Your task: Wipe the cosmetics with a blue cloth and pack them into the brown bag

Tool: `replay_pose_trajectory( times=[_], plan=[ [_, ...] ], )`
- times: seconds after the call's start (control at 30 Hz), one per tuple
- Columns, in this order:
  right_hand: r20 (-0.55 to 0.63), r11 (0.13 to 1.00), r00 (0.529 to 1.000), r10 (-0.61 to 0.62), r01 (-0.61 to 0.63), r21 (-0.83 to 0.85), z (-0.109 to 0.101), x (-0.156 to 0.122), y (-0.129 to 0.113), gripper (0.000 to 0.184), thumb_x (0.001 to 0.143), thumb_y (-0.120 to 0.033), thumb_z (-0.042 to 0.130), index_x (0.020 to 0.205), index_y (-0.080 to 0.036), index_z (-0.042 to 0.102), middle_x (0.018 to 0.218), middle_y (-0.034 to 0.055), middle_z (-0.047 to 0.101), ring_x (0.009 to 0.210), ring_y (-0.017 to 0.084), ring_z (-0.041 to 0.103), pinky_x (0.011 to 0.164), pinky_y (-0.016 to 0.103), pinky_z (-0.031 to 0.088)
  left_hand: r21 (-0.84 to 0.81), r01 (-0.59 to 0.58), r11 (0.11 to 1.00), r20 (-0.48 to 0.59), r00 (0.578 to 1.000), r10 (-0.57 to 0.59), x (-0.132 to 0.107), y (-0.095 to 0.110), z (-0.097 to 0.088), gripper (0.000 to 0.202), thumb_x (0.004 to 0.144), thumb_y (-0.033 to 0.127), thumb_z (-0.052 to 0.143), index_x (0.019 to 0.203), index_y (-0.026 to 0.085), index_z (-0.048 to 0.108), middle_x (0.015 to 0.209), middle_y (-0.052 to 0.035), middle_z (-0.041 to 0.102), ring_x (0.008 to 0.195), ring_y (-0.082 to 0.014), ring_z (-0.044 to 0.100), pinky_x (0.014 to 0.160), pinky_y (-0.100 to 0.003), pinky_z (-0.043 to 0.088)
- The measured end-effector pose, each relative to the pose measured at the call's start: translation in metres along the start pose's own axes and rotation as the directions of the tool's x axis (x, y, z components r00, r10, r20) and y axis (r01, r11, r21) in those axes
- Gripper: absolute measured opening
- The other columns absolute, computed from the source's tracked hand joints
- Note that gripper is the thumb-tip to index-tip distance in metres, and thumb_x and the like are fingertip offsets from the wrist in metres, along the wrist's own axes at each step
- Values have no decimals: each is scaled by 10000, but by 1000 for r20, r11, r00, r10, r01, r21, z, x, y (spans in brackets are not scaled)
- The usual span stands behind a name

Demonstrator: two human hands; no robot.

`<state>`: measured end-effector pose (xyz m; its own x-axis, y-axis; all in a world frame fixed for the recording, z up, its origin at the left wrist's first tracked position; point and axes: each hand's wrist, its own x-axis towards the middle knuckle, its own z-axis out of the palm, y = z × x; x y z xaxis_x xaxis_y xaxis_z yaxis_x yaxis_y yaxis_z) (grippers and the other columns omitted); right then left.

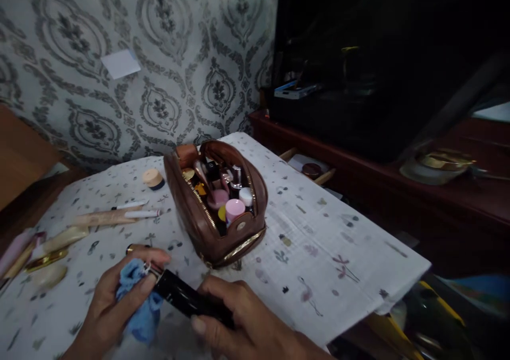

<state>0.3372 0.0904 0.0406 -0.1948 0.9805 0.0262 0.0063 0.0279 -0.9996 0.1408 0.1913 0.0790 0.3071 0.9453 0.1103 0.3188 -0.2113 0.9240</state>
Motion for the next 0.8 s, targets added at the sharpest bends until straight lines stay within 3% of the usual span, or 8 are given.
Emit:
replay_pose_trajectory(
  times=[0.13, 0.3, 0.43, 0.57, 0.7, 0.8],
  plan=[
    [78, 998, 996, -39, 43, -44, 17, 15, -4, 345, 909, -503, 497, 756, -198, 448, 663, -27, 449, 617, 114, 429, 561, 242, 310, -161, 94, 982, 58, 995, -86, 4, -5, -9, 443, 721, 603, 722, 861, 183, 735, 779, -30, 643, 698, -166, 566, 622, -254, 447],
    [6, 991, 999, -31, 32, -127, 42, 51, 5, 356, 836, -480, 595, 684, -190, 455, 676, -20, 441, 647, 125, 426, 567, 249, 312, -194, 120, 974, 127, 987, -96, 16, -20, -21, 474, 736, 616, 718, 876, 163, 729, 770, -28, 643, 692, -152, 562, 632, -243, 466],
    [-43, 995, 999, -8, 12, 95, 62, 83, 13, 336, 776, -474, 674, 880, -161, 608, 760, -1, 562, 682, 134, 490, 602, 251, 416, -161, 55, 985, 105, 994, -38, 21, -36, -27, 452, 850, 585, 618, 989, 164, 709, 917, -50, 678, 887, -197, 613, 818, -286, 503],
    [-202, 958, 977, 67, -7, 286, 76, 111, 14, 479, 735, -486, 765, 1090, -182, 662, 943, 51, 691, 725, 150, 591, 581, 253, 490, -133, -25, 991, 145, 988, 45, 21, -52, -41, 416, 947, 516, 510, 1135, 162, 621, 1007, -60, 662, 982, -197, 605, 929, -303, 473],
    [-314, 916, 937, 153, -15, 401, 85, 130, 17, 452, 653, -476, 856, 980, -196, 716, 1059, 69, 731, 911, 218, 681, 694, 305, 588, -248, 26, 968, 154, 988, 13, 25, -69, -60, 406, 935, 507, 540, 1141, 161, 590, 999, -61, 649, 921, -177, 603, 855, -284, 484],
    [-355, 903, 912, 205, -37, 427, 89, 134, 24, 443, 616, -451, 890, 945, -202, 730, 1048, 74, 753, 936, 254, 709, 729, 350, 615, -315, 79, 946, 249, 969, 2, 31, -82, -70, 417, 859, 463, 667, 1132, 157, 596, 976, -55, 650, 875, -171, 609, 807, -279, 488]
  ],
)
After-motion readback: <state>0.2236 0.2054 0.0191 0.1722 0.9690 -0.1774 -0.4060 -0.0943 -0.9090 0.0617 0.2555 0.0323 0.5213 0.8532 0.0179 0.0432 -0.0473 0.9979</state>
